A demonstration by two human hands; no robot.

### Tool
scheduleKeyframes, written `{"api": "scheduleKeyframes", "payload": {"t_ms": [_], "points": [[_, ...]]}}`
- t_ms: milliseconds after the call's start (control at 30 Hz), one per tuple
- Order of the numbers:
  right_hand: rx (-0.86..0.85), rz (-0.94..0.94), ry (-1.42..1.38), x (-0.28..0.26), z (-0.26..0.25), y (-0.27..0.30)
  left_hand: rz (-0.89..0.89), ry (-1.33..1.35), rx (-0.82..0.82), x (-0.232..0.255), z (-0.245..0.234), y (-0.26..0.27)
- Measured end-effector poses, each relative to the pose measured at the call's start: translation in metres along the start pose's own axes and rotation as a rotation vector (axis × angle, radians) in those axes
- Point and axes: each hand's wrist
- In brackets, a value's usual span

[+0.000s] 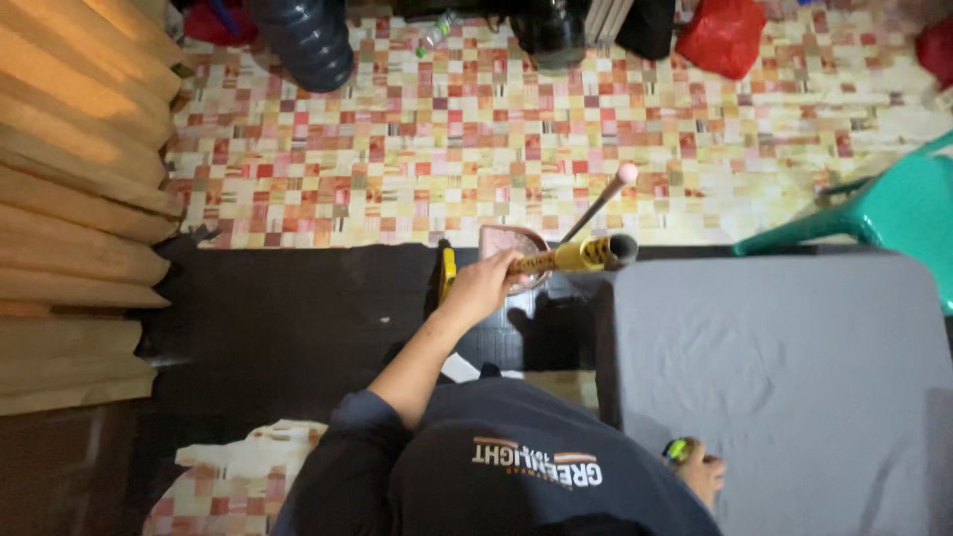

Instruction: The person sweeps a dark mat on a patterned floor using a yellow broom and a pink dustpan. They repeatedly sweep debris into the dustpan and occasionally adjust the broom handle.

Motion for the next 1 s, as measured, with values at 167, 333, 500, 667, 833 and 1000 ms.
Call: {"api": "scheduleKeyframes", "payload": {"t_ms": [167,333,500,667,833,1000], "points": [[-0.025,-0.516,-0.013,-0.049,0.021,-0.099,0.021,-0.006,0.026,0.011,-0.002,0.009],[-0.105,-0.600,0.117,-0.119,0.042,-0.176,0.035,-0.013,0.034,0.013,-0.009,0.016],[-0.020,-0.802,0.311,-0.169,-0.015,-0.161,-0.047,-0.036,-0.035,0.012,-0.048,0.023],[-0.183,-1.268,-0.715,-0.307,-0.119,-0.060,-0.206,-0.108,-0.088,0.005,-0.098,0.033],[-0.943,-1.329,-1.534,-0.416,-0.167,0.040,-0.228,-0.167,-0.070,-0.036,-0.132,0.057],[-1.123,-1.019,-1.393,-0.472,-0.116,0.067,-0.262,-0.292,-0.123,-0.114,-0.124,0.102]]}}
Point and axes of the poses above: each hand's wrist, its own y-axis away from the middle knuckle, its own z-axis out of the palm, x = y × z, and after that the axes turned 8 degrees about z, right-handed
